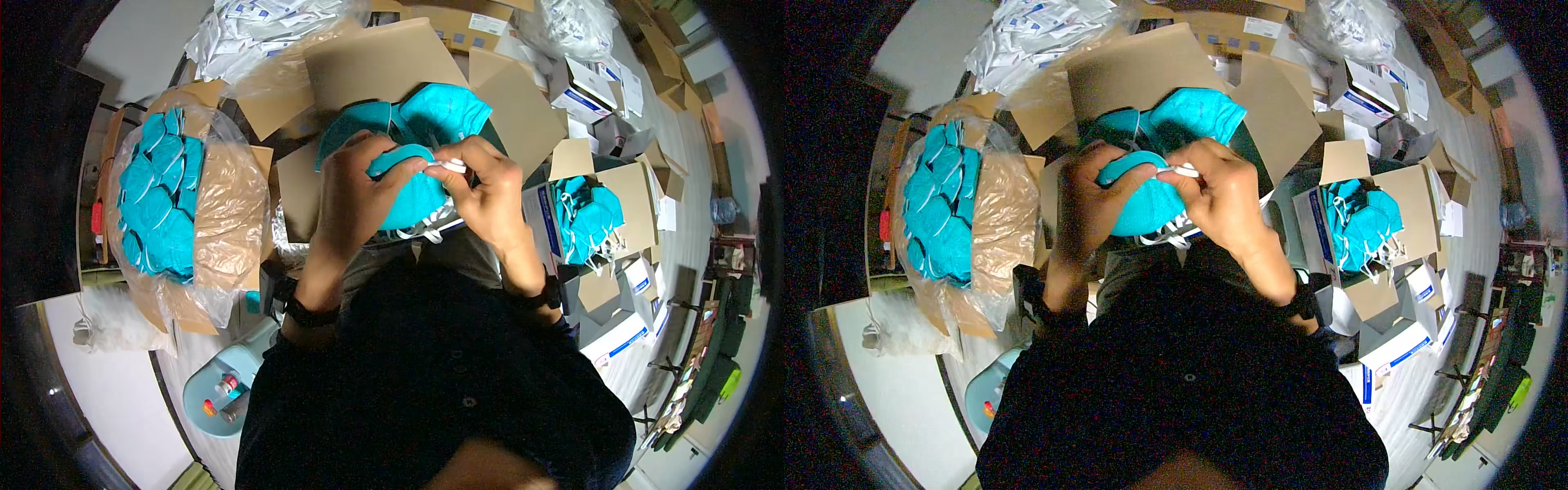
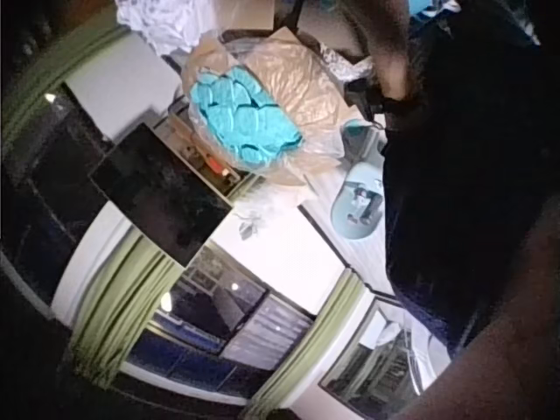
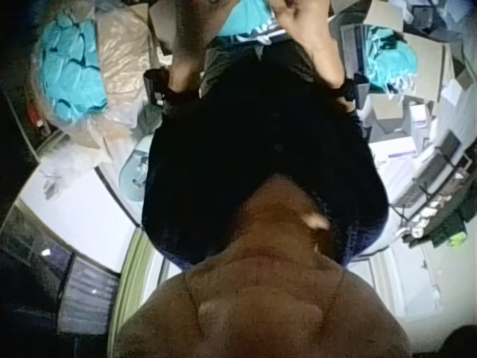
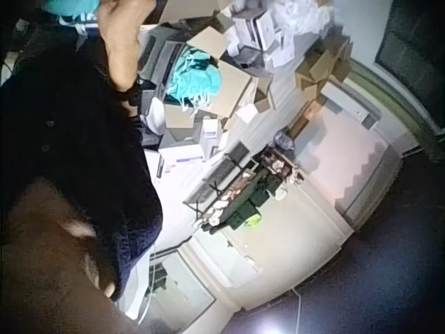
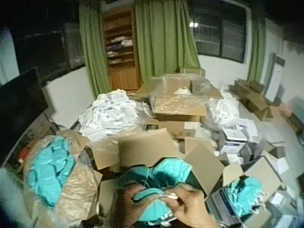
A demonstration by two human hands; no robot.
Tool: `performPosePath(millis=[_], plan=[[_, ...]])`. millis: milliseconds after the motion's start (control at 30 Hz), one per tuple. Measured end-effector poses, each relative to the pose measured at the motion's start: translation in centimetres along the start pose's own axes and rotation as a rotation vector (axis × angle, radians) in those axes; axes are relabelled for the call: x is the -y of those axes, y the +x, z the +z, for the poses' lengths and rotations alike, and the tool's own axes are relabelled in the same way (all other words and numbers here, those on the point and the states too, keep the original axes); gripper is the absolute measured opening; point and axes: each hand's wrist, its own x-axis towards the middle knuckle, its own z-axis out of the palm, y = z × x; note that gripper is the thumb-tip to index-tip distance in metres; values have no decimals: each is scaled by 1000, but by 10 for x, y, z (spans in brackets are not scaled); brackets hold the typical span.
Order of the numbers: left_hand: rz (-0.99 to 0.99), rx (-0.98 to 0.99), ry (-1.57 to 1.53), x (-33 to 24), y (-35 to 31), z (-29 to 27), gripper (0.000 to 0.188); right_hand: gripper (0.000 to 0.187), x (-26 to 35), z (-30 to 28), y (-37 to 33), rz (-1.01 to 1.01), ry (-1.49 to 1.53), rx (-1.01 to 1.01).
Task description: Checking and packing face masks into a shipping box.
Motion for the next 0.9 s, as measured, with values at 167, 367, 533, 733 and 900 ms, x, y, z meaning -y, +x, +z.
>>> performPosePath(millis=[167, 367, 533, 733, 900], plan=[[-74, -302, 18, 6, 0, -3, 22, 5, 15, -4, -5, -190, -76, 76], [-75, -374, 57, 7, -1, -2, 20, 7, 20, -8, -8, -86, 26, 78], [-178, -528, -71, 34, 7, -34, 17, 5, 25, -29, -22, 12, 55, 89], [211, 31, -77, 18, 7, -25, 14, 6, 6, -7, 9, 399, 617, 11], [136, 132, -162, 19, 1, -24, 12, 11, 0, 5, 7, 466, 776, 301]])
